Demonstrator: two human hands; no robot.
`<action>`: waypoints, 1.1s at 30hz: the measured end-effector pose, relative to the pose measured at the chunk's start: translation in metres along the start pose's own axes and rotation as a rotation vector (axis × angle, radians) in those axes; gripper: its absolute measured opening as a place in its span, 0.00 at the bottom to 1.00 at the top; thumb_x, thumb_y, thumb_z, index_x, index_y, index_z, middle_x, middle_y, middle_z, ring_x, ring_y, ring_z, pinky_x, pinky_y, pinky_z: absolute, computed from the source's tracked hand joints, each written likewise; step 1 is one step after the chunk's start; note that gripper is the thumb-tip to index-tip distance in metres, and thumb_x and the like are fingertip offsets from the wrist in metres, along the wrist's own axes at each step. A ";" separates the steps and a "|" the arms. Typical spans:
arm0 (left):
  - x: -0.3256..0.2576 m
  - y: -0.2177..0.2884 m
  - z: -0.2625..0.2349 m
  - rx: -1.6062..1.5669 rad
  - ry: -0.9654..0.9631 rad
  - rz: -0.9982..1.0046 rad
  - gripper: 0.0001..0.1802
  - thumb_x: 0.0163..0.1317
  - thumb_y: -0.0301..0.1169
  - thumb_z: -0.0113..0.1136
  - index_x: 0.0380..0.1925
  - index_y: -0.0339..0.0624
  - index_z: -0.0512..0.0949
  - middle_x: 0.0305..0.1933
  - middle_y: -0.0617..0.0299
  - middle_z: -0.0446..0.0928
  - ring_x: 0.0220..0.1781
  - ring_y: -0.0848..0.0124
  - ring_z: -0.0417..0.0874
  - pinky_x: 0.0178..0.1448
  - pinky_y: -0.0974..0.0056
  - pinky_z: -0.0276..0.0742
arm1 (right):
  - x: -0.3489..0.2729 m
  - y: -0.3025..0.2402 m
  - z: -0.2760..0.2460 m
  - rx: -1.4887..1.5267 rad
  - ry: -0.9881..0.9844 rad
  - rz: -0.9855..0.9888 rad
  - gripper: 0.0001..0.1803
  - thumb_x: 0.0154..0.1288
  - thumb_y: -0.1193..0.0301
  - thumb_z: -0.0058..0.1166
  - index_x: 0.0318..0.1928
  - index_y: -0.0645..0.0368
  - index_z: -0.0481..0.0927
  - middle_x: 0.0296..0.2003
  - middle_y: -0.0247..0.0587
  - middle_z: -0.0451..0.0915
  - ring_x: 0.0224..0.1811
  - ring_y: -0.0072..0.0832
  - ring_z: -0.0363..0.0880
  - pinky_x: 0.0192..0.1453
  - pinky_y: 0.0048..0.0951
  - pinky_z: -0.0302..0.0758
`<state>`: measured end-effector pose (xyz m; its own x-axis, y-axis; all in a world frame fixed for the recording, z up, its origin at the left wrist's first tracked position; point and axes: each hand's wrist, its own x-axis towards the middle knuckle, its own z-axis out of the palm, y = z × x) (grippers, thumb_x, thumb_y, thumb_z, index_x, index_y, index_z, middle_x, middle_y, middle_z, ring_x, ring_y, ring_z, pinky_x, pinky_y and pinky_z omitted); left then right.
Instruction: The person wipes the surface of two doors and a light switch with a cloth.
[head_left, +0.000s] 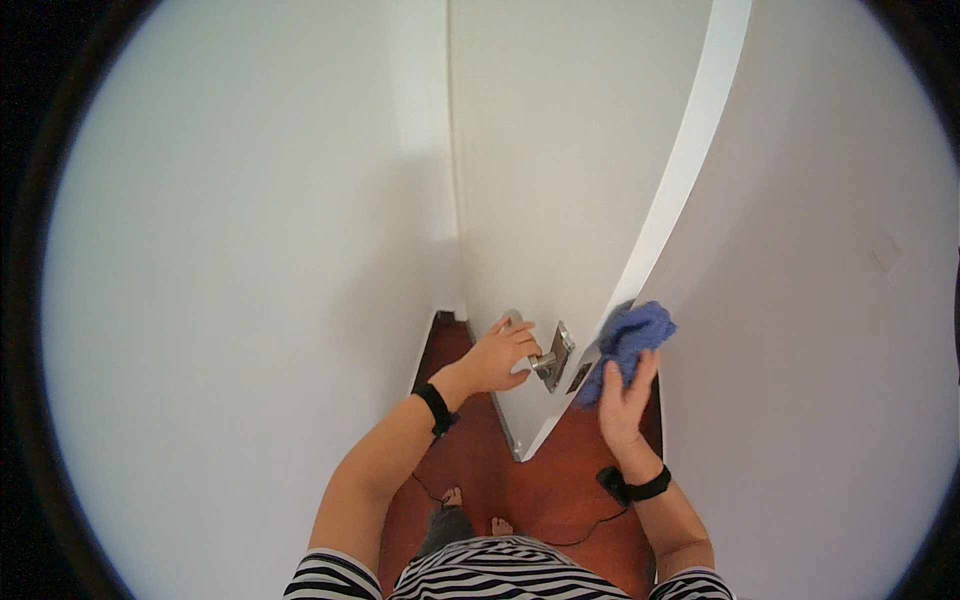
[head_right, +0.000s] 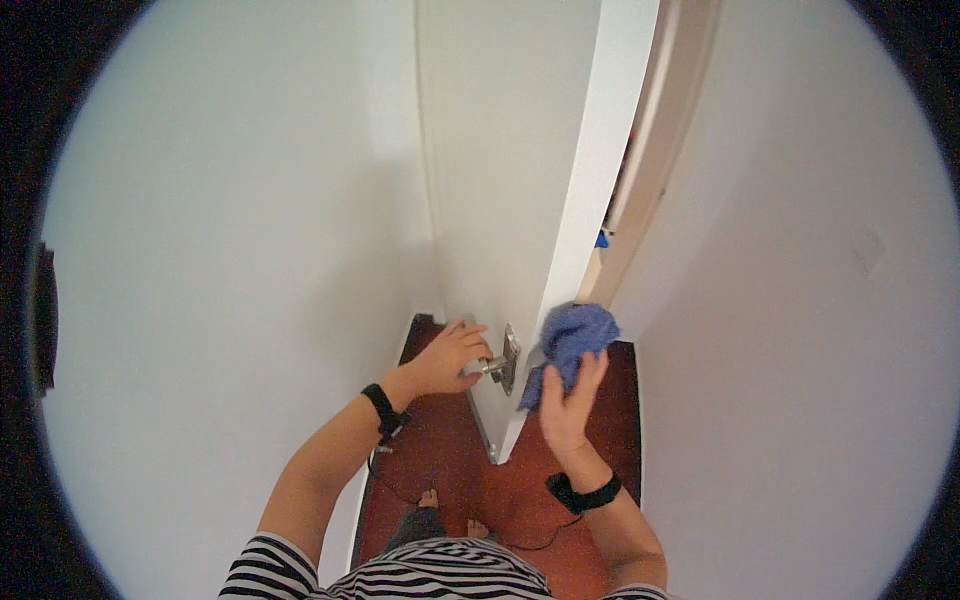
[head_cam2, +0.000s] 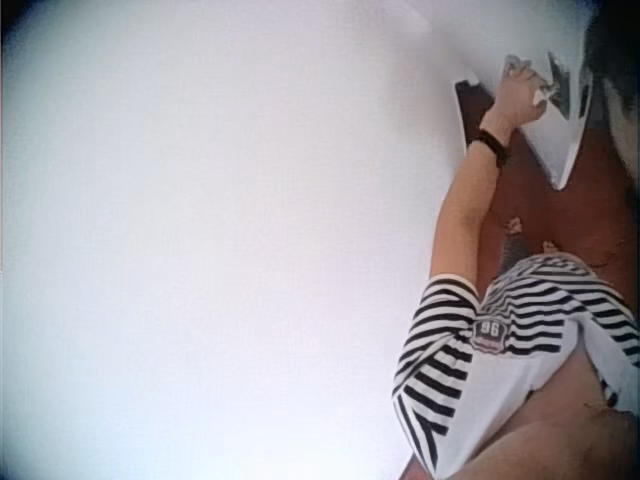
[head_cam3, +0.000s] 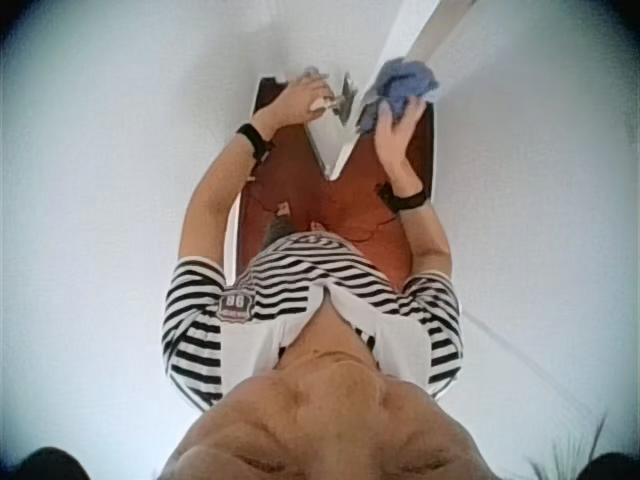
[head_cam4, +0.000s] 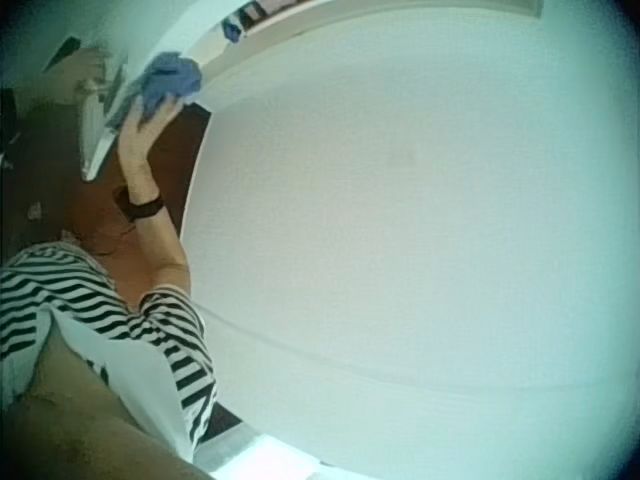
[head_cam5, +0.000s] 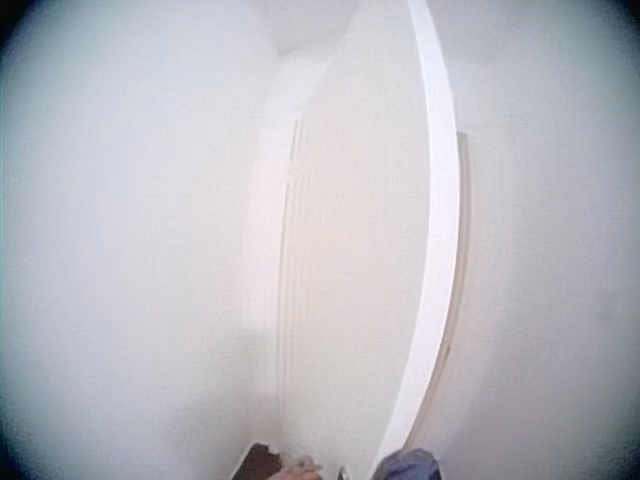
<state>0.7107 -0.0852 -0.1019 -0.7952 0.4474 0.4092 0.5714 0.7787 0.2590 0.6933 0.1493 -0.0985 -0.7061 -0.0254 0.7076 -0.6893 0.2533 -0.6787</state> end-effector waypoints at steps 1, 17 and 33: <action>0.004 0.000 0.003 -0.046 0.021 0.021 0.17 0.47 0.28 0.65 0.39 0.46 0.75 0.48 0.58 0.74 0.65 0.55 0.67 0.69 0.43 0.54 | 0.000 -0.008 0.007 -0.173 0.007 -0.067 0.28 0.63 0.73 0.51 0.60 0.72 0.58 0.64 0.65 0.52 0.63 0.53 0.57 0.68 0.44 0.54; -0.009 0.032 -0.070 -0.051 -0.046 0.154 0.24 0.50 0.33 0.62 0.49 0.44 0.73 0.49 0.54 0.74 0.55 0.59 0.73 0.66 0.48 0.53 | 0.244 -0.279 -0.011 -0.425 0.519 -0.465 0.32 0.64 0.66 0.50 0.61 0.78 0.59 0.53 0.69 0.63 0.52 0.56 0.66 0.58 0.44 0.64; 0.003 0.001 -0.047 -0.013 -0.088 0.220 0.27 0.50 0.28 0.59 0.54 0.43 0.71 0.52 0.54 0.73 0.58 0.59 0.71 0.69 0.42 0.50 | 0.189 -0.189 0.021 -0.580 0.564 -0.350 0.31 0.67 0.65 0.51 0.59 0.79 0.60 0.49 0.64 0.66 0.49 0.52 0.68 0.57 0.42 0.65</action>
<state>0.7186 -0.1035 -0.0590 -0.6654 0.6428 0.3796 0.7351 0.6527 0.1833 0.6867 0.0762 0.1594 -0.1788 0.2490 0.9519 -0.5517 0.7757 -0.3065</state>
